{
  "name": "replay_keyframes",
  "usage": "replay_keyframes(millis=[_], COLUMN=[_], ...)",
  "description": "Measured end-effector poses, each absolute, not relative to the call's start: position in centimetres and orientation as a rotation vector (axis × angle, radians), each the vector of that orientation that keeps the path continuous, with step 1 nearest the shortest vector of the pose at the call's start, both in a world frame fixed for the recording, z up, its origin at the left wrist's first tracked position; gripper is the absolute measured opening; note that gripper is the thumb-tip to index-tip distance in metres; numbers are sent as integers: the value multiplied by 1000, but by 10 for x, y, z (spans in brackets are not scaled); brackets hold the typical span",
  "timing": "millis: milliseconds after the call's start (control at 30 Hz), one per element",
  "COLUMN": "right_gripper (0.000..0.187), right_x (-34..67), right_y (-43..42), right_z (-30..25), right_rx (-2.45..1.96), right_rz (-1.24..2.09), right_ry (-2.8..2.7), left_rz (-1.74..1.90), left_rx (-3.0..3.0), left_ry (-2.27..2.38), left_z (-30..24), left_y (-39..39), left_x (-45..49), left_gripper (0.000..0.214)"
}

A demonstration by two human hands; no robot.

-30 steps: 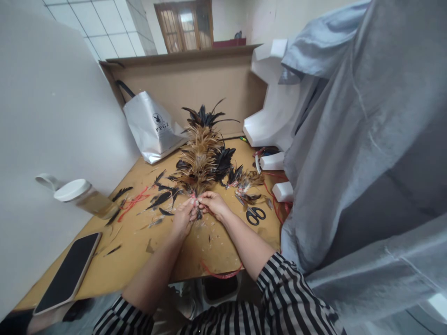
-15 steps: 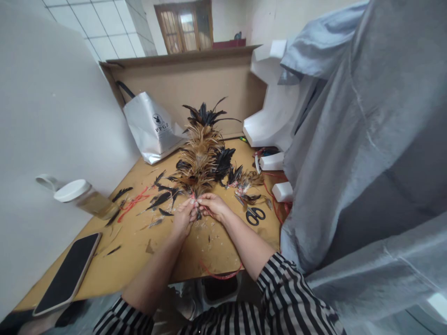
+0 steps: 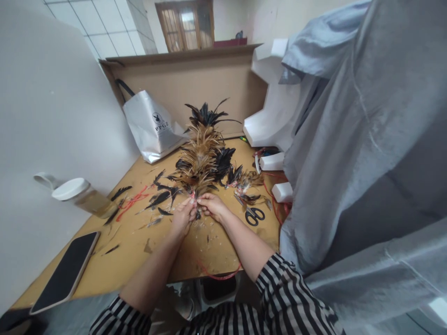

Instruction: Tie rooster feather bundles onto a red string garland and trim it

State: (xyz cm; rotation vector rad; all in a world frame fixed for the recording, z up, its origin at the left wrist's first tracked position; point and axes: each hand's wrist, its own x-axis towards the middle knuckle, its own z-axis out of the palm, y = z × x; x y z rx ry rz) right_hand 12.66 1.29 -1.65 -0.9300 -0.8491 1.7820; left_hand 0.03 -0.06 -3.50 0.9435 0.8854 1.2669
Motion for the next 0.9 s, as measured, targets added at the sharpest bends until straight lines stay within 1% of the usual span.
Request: replay_keyframes(millis=[400,633,900], right_gripper=[35,32,31], right_x=[123,120,120], right_y=[8,7,6], right_z=[-11,-11,-12], right_rx=[-979,-990,-1008], right_rz=[1691,1657,1626], right_ry=[-919,-889,-888], left_rz=[1265,1338,1365], left_rx=[1008,1065,1160], left_ry=[913,939,975], left_z=[-33,-26,-35], left_y=[-2,-9,-5], left_x=[1,7,9], left_gripper=[38,42,38])
